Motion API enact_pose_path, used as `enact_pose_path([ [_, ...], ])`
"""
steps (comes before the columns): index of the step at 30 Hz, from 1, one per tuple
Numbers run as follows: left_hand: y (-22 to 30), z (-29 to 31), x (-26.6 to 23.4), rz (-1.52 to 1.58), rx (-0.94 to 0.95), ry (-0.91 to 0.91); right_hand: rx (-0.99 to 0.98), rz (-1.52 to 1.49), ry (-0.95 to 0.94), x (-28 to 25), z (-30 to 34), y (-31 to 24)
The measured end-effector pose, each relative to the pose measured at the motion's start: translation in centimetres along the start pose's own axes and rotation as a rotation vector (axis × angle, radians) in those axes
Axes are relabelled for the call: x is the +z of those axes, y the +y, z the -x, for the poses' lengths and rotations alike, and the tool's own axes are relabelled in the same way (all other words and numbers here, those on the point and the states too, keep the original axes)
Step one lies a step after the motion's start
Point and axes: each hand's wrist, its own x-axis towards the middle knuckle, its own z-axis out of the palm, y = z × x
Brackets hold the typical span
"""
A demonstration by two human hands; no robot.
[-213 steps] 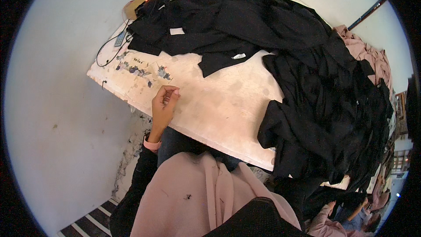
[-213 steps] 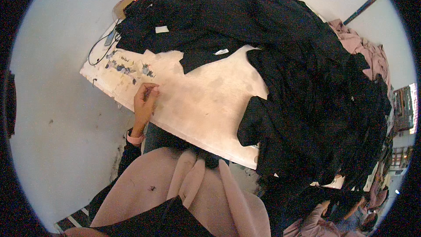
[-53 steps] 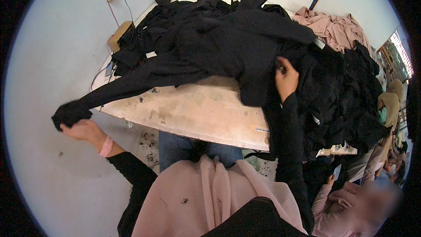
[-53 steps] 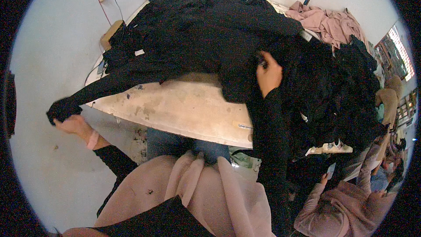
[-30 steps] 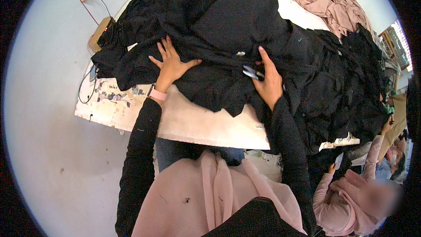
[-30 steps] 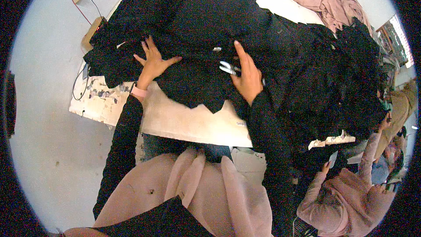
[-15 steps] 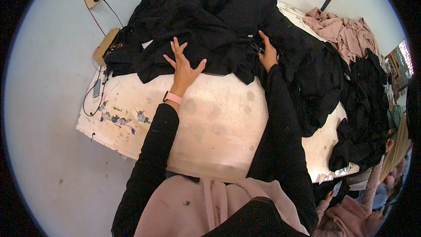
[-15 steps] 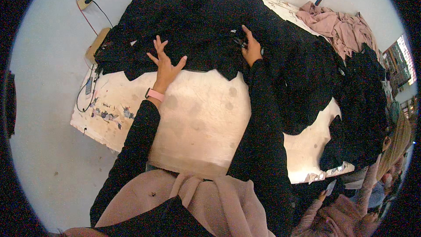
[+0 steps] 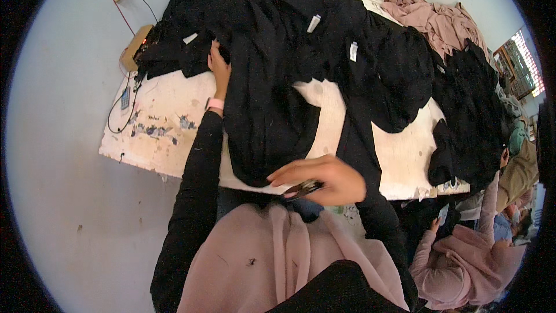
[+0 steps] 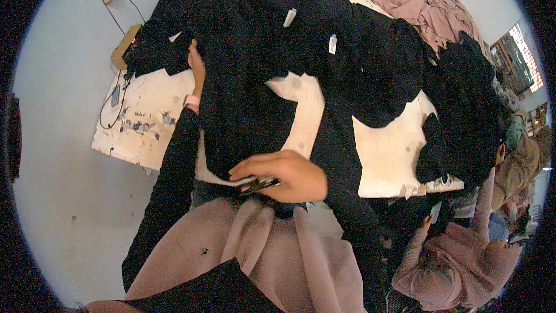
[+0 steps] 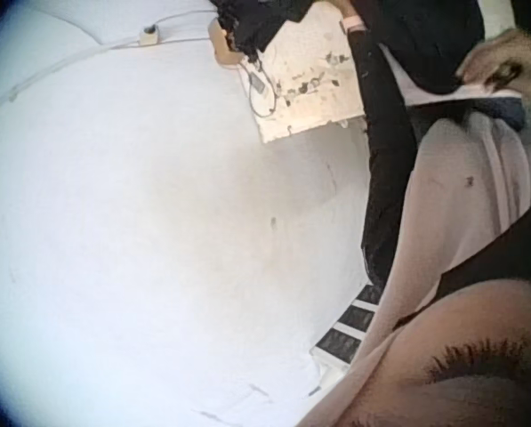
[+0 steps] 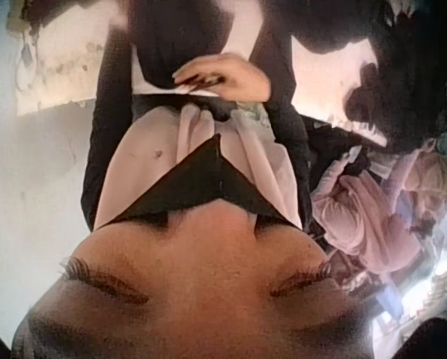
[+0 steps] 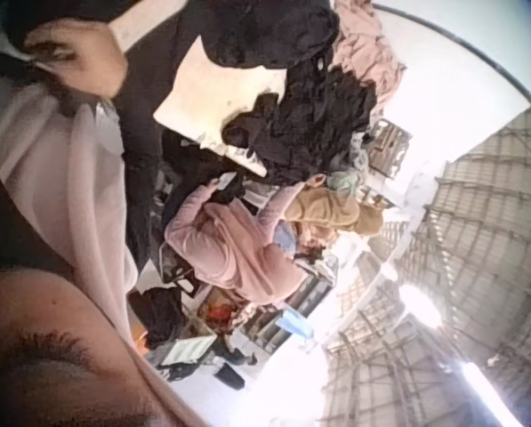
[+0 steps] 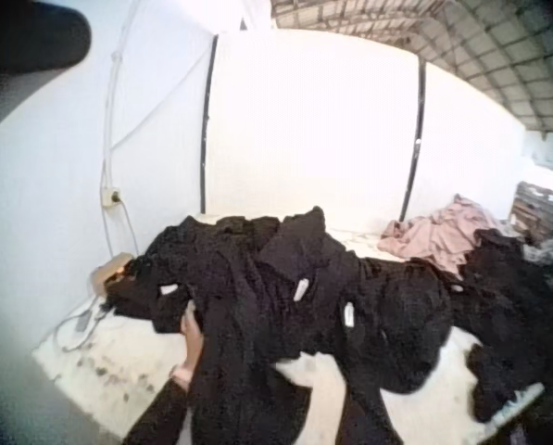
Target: The person uses small scissors to trim loose threads and small fabric bits from black garments laid on a table. The person repeatedly picks up garments, snips threads, and places them back on the pile.
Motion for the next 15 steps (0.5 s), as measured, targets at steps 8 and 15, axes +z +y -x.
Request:
enact_pose_path([
  [8, 12.2, 5.4, -6.7, 0.154, -0.222, 0.013, -0.774, -1.094, 0.058, 5.3, 0.1, -8.4],
  [15, 17.6, 10.2, -7.4, 0.069, -0.409, -0.391, -0.827, -0.881, 0.079, 4.5, 0.3, -9.2],
])
